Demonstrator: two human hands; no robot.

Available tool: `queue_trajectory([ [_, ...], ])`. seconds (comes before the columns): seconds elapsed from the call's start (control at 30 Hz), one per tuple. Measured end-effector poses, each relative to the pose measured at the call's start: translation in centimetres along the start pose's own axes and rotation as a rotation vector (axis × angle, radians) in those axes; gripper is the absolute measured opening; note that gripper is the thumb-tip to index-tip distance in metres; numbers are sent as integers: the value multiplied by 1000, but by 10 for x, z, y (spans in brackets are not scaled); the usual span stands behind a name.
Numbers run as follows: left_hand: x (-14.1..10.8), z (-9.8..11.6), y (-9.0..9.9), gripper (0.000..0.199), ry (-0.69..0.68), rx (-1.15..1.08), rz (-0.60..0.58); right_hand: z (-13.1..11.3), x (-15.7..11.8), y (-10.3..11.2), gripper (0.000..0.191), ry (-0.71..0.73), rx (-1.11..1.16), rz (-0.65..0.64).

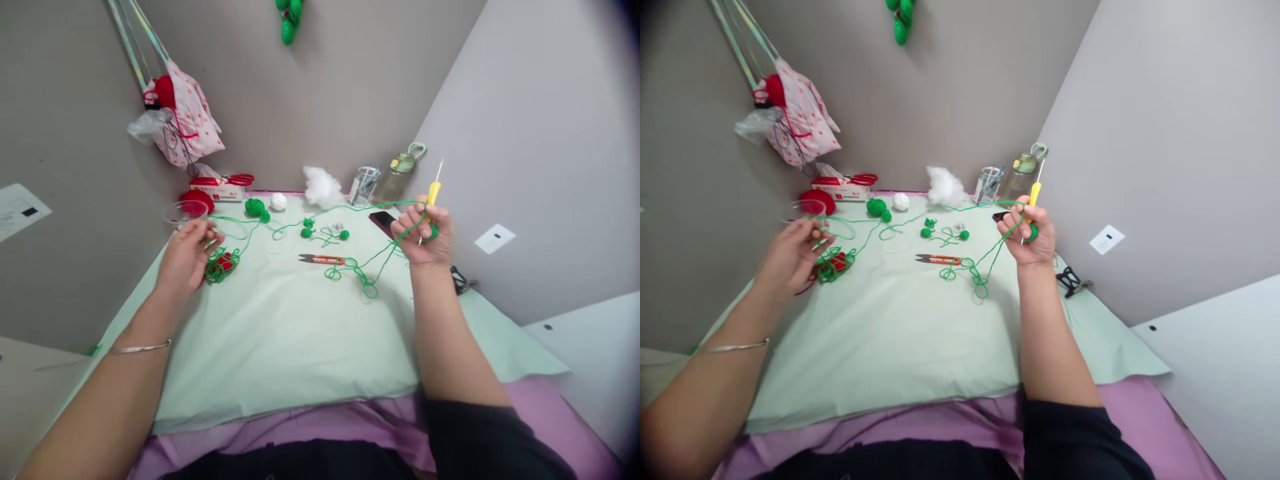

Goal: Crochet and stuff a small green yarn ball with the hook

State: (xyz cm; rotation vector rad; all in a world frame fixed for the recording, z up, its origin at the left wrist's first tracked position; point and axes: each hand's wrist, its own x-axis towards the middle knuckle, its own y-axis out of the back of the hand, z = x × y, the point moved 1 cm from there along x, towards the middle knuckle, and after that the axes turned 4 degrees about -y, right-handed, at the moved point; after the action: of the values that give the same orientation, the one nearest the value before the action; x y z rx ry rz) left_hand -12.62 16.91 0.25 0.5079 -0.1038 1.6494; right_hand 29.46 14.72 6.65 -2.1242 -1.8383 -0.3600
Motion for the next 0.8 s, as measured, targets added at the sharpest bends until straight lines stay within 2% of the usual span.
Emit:
queue_trajectory([
  [0.1,12,-7,31,53,21,-11,136,3,3,1,35,-9,41,17],
  [0.2,15,-9,48,54,32,27,196,6,2,-7,28,-78,136,-65],
  [0.3,11,-5,43,52,8,109,226,13,-5,-29,24,-218,164,-241],
  [0.4,-2,7,16,34,-62,239,225,23,-17,-61,22,-381,108,-459],
  [0.47,-16,20,-12,39,-116,284,177,29,-27,-81,21,-435,52,-556],
  [0.5,-24,27,-27,44,-149,291,107,31,-32,-90,21,-442,22,-596],
  [0.53,-31,33,-41,49,-150,239,8,32,-36,-98,21,-444,-5,-633],
  [0.6,-42,42,-65,52,-78,62,-333,32,-42,-107,22,-436,-43,-691],
  [0.63,-45,44,-71,45,-60,53,-455,30,-44,-109,21,-422,-54,-699],
  [0.67,-44,44,-72,38,-45,69,-522,28,-45,-109,22,-403,-58,-691],
  [0.7,-41,41,-67,34,-40,98,-517,25,-45,-107,23,-387,-54,-663],
  [0.73,-35,37,-58,33,-39,128,-457,21,-44,-104,25,-378,-39,-620],
  [0.8,-20,26,-29,31,-46,197,-282,14,-41,-95,30,-390,28,-512],
])
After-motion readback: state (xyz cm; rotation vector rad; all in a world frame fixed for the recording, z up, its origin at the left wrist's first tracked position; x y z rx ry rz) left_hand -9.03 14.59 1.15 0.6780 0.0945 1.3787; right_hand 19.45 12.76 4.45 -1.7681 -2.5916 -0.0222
